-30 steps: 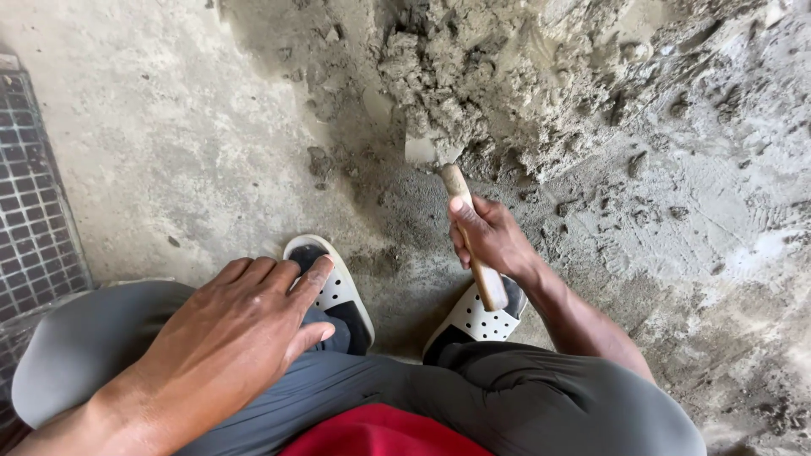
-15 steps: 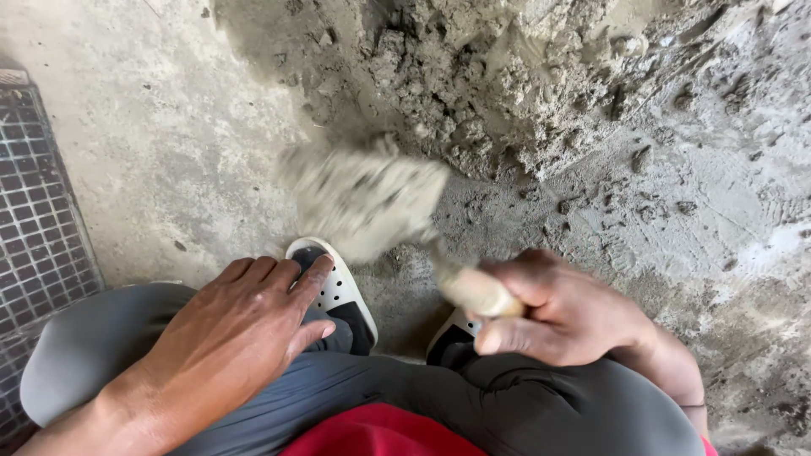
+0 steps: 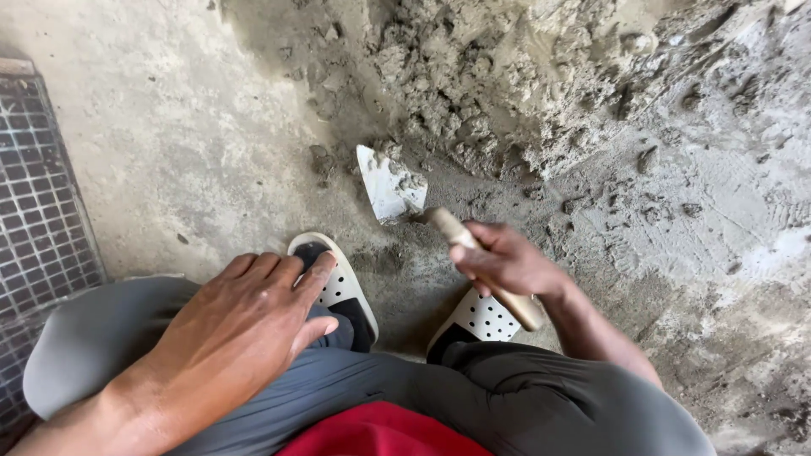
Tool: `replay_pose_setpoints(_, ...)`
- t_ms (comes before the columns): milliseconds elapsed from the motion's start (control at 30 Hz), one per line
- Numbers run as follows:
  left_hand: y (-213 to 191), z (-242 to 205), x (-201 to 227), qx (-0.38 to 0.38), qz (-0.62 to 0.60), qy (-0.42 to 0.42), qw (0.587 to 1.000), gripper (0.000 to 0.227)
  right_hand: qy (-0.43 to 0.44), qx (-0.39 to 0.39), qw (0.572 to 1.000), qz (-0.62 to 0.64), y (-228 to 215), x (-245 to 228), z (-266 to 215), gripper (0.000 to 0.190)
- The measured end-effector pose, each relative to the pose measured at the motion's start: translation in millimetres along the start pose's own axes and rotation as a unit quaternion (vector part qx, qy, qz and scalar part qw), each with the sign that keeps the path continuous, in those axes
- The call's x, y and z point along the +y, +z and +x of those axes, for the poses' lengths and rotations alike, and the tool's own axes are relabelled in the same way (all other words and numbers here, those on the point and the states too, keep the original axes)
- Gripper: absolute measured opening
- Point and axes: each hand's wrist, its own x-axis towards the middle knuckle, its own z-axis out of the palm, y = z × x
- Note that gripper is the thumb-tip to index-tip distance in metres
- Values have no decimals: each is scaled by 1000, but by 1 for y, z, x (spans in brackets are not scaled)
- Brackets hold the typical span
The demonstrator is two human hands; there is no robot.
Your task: Mixing cement on the floor and applying it to a wall using a trowel and float
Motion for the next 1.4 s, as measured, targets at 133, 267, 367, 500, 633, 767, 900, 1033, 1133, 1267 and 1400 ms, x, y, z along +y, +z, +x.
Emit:
replay_pose_setpoints(133,1,-1,1,11,-6,24,1000,65,219,5,958,-183,24,0,26,33)
replay_pose_setpoints(267,0,-1,0,11,1,16,1000,66,187,49,974,-114,29,-8,50,33)
replay_pose_setpoints(367,1,0,-1,13,-5,14,1000,67,148,128,975,-106,14,-4,73,31)
replay_pose_setpoints(500,2,-3,-1,14,-4,12,1000,68,71,159,977,-125,10,-5,88,34)
replay_pose_setpoints(633,1,-4,-2,14,-1,15,1000,68,68,170,979,-85,5,-18,74,26)
replay_pose_setpoints(767,1,-3,-2,9,-12,20,1000,65,-67,120,968,212,-32,-53,48,16)
replay_pose_setpoints(900,-1,-1,0,12,-18,24,999,64,-76,-98,801,585,-39,-61,26,23)
replay_pose_setpoints(1033,-1,-3,1,9,0,28,1000,66,-17,-38,854,518,-17,-9,13,23)
replay_pose_setpoints(1133,-2,-4,6,71,12,41,997,66,-41,-16,994,98,-9,15,9,16)
replay_pose_setpoints(1267,-4,0,17,58,-18,64,996,66,59,67,993,-76,4,3,-6,23)
replay_pose_setpoints(1400,-23,1,31,57,-21,117,991,64,101,125,969,-185,2,-22,-25,35)
